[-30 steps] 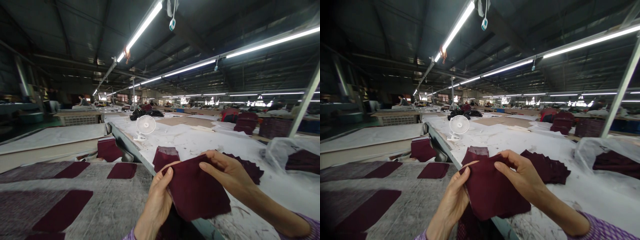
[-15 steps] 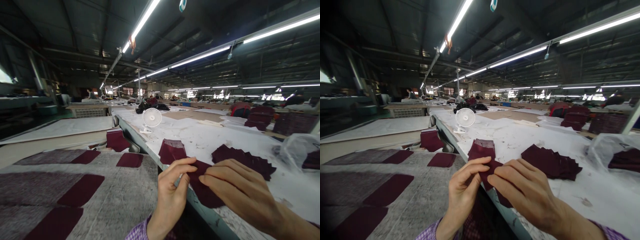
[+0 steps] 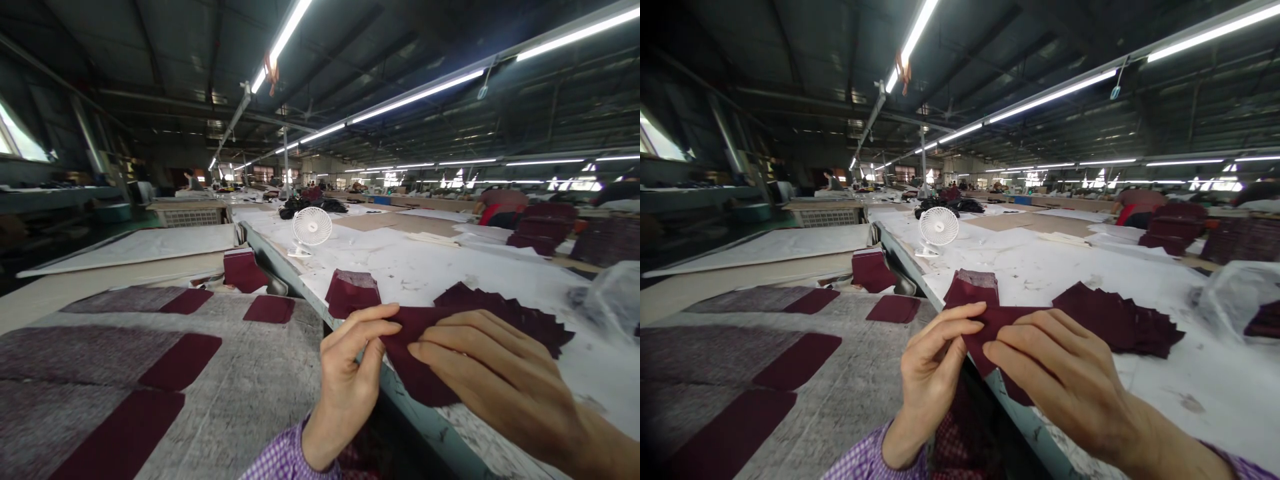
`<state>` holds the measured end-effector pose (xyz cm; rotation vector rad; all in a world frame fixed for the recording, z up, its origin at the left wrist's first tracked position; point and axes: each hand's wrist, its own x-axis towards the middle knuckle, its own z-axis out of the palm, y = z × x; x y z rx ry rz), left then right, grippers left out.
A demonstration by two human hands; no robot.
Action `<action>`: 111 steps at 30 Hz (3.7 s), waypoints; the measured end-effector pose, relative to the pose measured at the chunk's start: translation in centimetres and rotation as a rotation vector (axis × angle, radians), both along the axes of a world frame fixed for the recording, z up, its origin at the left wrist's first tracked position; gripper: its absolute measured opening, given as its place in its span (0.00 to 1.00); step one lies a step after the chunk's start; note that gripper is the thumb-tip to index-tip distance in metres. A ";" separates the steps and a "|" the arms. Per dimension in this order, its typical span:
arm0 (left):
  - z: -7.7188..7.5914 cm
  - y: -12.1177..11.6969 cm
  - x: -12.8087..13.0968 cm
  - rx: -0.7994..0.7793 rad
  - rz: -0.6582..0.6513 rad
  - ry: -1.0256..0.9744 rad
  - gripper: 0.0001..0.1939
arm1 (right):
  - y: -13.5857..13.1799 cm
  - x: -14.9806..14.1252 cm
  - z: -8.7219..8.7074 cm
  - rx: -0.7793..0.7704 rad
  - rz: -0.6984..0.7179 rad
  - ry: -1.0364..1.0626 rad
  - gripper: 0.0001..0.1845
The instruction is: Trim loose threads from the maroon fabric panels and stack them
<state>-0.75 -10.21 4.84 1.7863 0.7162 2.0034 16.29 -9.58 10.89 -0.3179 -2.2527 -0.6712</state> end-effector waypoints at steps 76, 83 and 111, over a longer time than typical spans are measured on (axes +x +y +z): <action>-0.8 -0.2 1.8 0.003 0.432 0.249 0.09 | 0.2 -1.6 -1.9 -0.552 -0.186 0.131 0.12; 0.4 0.5 -0.2 -0.238 0.161 0.049 0.08 | 0.5 -1.2 -0.4 -1.065 -0.242 0.235 0.12; -0.4 -0.2 0.8 -0.038 0.363 0.318 0.08 | -0.1 -1.5 -0.5 -0.874 -0.236 0.139 0.13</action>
